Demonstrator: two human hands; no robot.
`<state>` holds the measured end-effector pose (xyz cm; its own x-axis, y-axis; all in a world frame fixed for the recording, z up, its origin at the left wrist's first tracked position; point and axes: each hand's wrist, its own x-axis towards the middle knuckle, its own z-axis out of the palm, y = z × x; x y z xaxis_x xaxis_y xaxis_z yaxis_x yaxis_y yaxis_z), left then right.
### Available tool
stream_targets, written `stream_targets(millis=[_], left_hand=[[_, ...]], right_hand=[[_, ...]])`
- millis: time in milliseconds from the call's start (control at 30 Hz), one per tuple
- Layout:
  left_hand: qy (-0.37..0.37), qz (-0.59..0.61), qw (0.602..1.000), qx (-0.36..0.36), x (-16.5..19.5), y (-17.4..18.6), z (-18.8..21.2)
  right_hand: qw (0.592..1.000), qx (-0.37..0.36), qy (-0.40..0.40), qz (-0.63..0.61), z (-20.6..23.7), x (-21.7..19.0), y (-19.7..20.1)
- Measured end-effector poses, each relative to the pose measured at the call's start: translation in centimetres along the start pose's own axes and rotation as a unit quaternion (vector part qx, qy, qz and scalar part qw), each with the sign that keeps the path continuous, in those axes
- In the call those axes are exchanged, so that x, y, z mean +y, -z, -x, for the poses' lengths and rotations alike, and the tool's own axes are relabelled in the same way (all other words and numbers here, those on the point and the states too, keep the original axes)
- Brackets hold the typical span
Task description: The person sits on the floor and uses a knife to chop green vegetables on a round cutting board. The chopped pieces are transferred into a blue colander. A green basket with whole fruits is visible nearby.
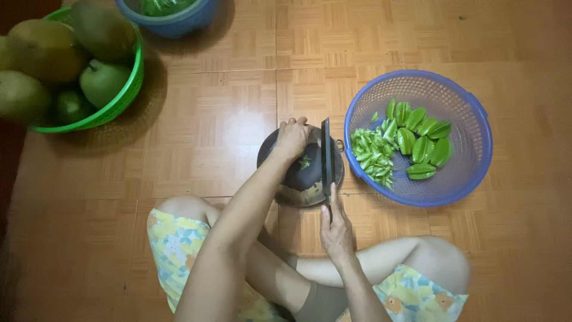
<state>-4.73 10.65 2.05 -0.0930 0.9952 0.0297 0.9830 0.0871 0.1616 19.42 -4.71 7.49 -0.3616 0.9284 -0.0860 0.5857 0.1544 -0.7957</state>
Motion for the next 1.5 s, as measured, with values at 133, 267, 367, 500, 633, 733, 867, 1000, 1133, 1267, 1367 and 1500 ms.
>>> stream_targets(millis=[133,267,367,500,633,733,867,1000,1133,1267,1367,1500], left_hand=[[-0.040,0.068,0.995,0.066,-0.4,0.1,0.7],[0.043,0.354,0.934,0.008,-0.5,1.5,1.7],[0.181,0.571,0.800,-0.014,-0.7,2.5,2.1],[0.030,0.290,0.955,0.050,-1.8,2.5,3.0],[-0.061,0.177,0.978,0.095,-1.4,1.0,2.5],[-0.023,0.043,0.997,0.061,-0.5,0.1,1.4],[-0.032,0.046,0.995,0.086,-0.3,0.2,0.5],[0.098,0.207,0.969,0.097,-1.8,0.5,1.1],[0.302,0.343,0.876,0.155,-5.3,0.6,3.3],[0.321,0.274,0.900,0.108,-7.5,0.5,6.4],[0.289,0.208,0.923,0.149,-6.5,0.2,7.3],[0.239,0.119,0.950,0.161,-3.2,0.4,7.3]], right_hand=[[1.000,0.017,0.017,-0.001,-0.3,0.3,-0.4],[0.997,0.048,0.066,-0.007,-0.3,0.2,-0.7],[1.000,0.021,-0.008,0.013,-0.3,0.1,-0.7],[0.999,0.034,0.023,-0.032,-0.3,0.0,-0.8],[0.999,0.035,0.023,-0.023,-0.4,0.0,-1.0],[1.000,0.013,-0.025,-0.002,-0.3,0.1,-1.1],[0.998,0.046,0.027,-0.018,-0.3,0.2,-1.0],[0.998,0.030,0.054,-0.011,-0.3,0.0,-0.8],[0.997,-0.020,0.071,0.022,0.3,-1.1,-0.8],[0.980,-0.128,-0.005,0.155,0.8,-2.5,-0.7],[0.969,-0.154,-0.040,0.189,0.5,-2.6,-0.2],[0.995,-0.038,0.060,0.074,0.2,-1.6,0.2]])
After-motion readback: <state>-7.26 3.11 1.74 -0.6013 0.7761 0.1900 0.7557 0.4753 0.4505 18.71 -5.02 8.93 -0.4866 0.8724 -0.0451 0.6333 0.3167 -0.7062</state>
